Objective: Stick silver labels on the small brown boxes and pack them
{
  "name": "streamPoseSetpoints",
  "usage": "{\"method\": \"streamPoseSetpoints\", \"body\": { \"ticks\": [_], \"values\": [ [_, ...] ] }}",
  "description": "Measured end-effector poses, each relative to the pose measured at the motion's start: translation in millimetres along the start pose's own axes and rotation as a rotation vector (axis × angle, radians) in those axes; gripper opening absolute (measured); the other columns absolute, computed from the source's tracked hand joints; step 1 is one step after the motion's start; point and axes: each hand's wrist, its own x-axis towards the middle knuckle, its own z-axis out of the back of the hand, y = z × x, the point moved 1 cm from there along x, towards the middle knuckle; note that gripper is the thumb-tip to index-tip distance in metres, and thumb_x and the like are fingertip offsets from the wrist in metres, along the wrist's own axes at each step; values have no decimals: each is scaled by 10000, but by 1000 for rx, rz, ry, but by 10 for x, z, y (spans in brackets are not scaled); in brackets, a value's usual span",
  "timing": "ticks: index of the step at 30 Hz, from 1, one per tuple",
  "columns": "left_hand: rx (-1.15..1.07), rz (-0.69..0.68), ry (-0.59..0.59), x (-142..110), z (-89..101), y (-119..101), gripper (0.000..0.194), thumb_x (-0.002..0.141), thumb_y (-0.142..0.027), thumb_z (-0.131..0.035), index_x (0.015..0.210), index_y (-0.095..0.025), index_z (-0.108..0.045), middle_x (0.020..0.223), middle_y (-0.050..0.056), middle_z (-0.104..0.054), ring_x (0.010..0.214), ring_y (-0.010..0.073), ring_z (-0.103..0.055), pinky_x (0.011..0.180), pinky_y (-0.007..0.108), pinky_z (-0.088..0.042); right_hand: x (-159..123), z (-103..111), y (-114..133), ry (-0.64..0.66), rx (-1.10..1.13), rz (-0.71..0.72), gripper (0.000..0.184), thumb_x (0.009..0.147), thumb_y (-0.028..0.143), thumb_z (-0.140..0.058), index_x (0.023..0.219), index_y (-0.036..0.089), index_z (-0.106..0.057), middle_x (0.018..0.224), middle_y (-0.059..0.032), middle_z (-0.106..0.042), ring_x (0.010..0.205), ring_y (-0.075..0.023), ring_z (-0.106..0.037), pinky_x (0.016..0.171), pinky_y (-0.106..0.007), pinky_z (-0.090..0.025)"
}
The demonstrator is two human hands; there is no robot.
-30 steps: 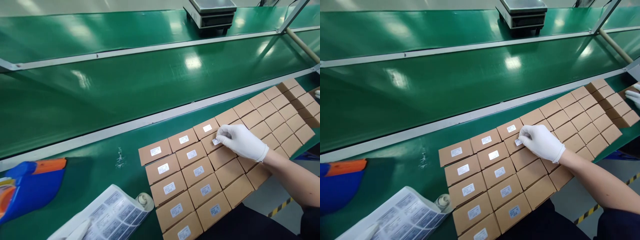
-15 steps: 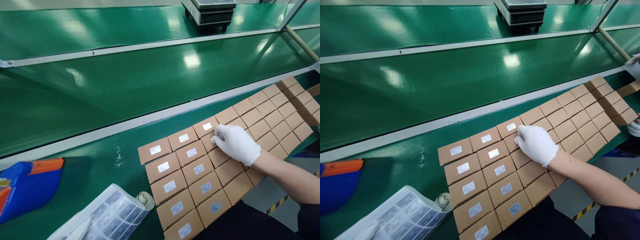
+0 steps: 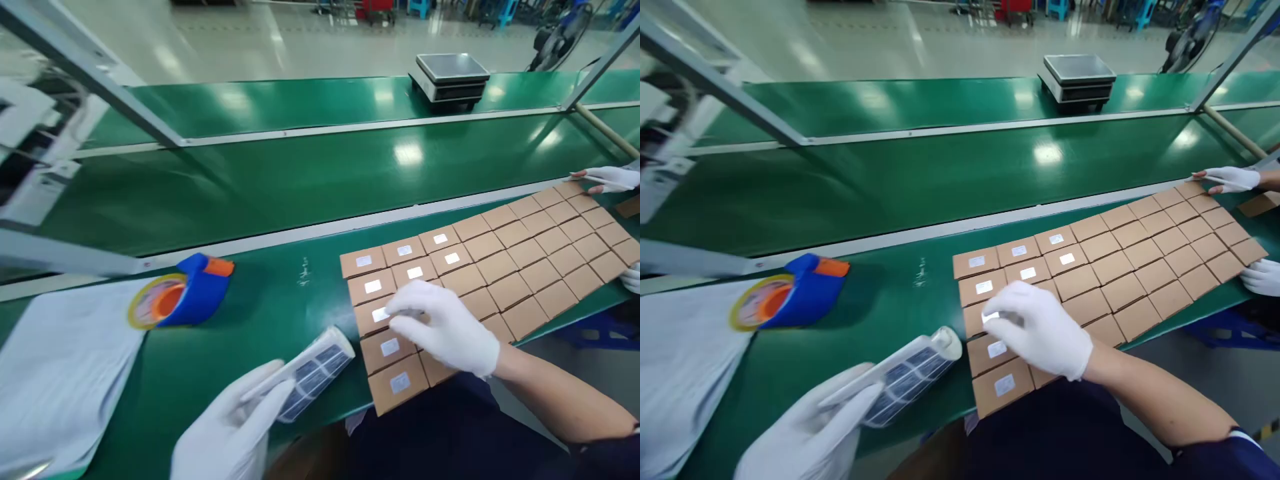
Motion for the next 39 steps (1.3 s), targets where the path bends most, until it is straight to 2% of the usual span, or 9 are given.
{"method": "streamPoseSetpoints", "body": {
  "ticks": [3, 7, 9, 13, 18, 23, 27, 33, 39],
  "values": [
    [-191, 16, 106, -260, -64, -124, 624, 614, -604, -913, 1035, -160, -794, 1032, 139, -800, 942, 347, -762, 844, 421, -652, 107, -423, 183, 100, 106, 178, 373, 843, 271, -783, 1206, 236, -702, 1284, -74, -696, 1207, -236, -645, 1046, -377, -518],
    [-350, -67, 152, -413, -107, -129, 560, 730, -524, -878, 1135, -156, -763, 1133, 141, -782, 1025, 319, -754, 918, 401, -630, 225, -704, 243, 272, 94, 40, 215, 966, 333, -632, 1120, 227, -736, 1063, -34, -771, 931, -196, -718, 875, -350, -563],
    [-402, -77, 136, -420, -103, -45, 591, 774, -497, -855, 1243, -163, -721, 1145, 121, -780, 1039, 292, -750, 927, 377, -620, 243, -783, 250, 310, 41, -2, 253, 991, 374, -594, 1149, 227, -726, 1020, -30, -777, 863, -192, -713, 828, -348, -560],
    [-383, -104, 125, -400, -57, 122, 581, 867, -490, -775, 1343, -171, -678, 847, 43, -774, 848, 230, -745, 846, 339, -613, 216, -903, 266, 363, 12, 23, 317, 898, 384, -726, 1175, 232, -701, 1077, -39, -769, 948, -223, -715, 861, -357, -559],
    [-352, -282, 215, -365, 37, 93, 391, 823, -398, -844, 1166, -221, -783, 1154, 71, -772, 1042, 247, -725, 954, 336, -575, 177, -989, 285, 396, -71, -21, 210, 949, 428, -657, 978, 225, -705, 900, -16, -756, 823, -205, -694, 780, -336, -542],
    [-411, -307, 284, -327, 51, -15, 206, 865, -345, -797, 1016, -207, -825, 1073, 77, -798, 980, 249, -744, 932, 343, -589, 165, -999, 337, 295, -102, 133, 179, 936, 375, -682, 1051, 247, -733, 1017, -31, -762, 926, -213, -699, 845, -339, -537],
    [-337, -331, 282, -309, 19, -34, 143, 866, -321, -776, 932, -204, -826, 1021, 66, -806, 949, 247, -745, 932, 338, -580, 160, -996, 305, 287, -109, 152, 124, 945, 341, -667, 926, 229, -717, 923, -27, -747, 862, -200, -687, 811, -331, -529],
    [-289, -301, 273, -268, -29, 29, 131, 854, -332, -767, 883, -207, -798, 919, 39, -795, 880, 221, -729, 856, 312, -569, 156, -1019, 236, 280, -124, 77, 186, 951, 393, -658, 878, 222, -671, 819, -5, -711, 764, -177, -648, 722, -300, -504],
    [-479, -193, 302, -255, -75, 57, 272, 815, -431, -810, 916, -178, -799, 993, 89, -797, 953, 261, -737, 878, 358, -594, 121, -1014, 252, 186, -170, 111, 157, 949, 391, -667, 971, 236, -688, 857, -10, -730, 766, -185, -672, 742, -322, -541]
  ]
}}
